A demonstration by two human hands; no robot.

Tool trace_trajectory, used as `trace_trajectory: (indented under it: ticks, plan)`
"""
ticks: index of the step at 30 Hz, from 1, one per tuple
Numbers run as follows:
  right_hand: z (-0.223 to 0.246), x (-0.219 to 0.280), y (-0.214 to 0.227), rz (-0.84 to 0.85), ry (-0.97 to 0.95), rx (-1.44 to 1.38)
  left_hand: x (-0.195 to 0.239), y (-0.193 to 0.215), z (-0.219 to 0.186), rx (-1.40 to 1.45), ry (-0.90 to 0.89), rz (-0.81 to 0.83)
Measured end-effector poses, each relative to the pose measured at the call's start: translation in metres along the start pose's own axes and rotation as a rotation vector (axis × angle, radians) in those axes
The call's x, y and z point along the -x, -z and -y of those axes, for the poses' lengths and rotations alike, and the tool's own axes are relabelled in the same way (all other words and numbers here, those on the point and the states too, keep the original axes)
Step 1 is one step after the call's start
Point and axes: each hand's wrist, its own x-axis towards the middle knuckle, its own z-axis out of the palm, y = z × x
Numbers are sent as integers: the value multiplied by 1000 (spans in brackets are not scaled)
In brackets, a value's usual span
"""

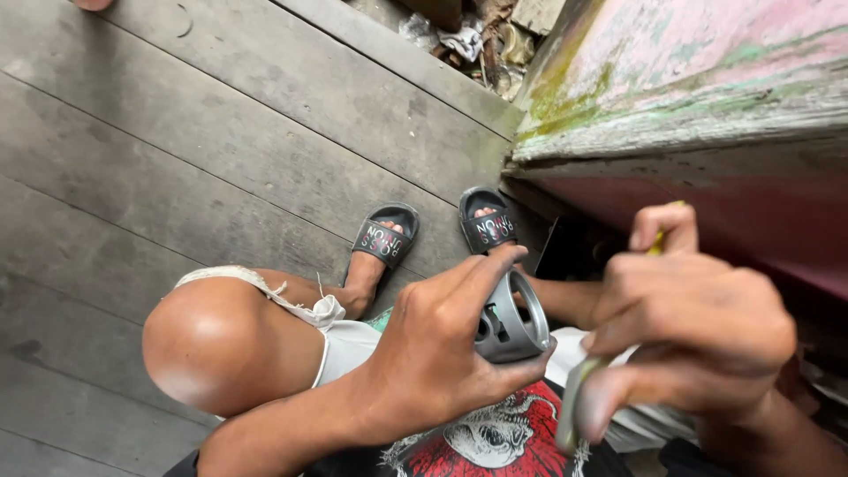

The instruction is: Sanding the surface and edges of a motorcycle engine piston by hand using a small abrasive tool.

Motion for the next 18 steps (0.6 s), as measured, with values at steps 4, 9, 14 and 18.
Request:
trace_trajectory:
  ticks: [4, 9, 14, 18]
  plan:
    - [-26, 5, -9, -10, -27, 95, -1, -6, 5, -73, -32, -13]
    - [-13, -2, -2, -31, -14, 217, -5, -12, 11, -101, -13, -11]
    - [-36, 4, 1, -110, -86, 313, -8, -18, 11, -134, -37, -14]
    - [-12, 7, 3, -91, -118, 77, -6, -14, 8, -192, -82, 17]
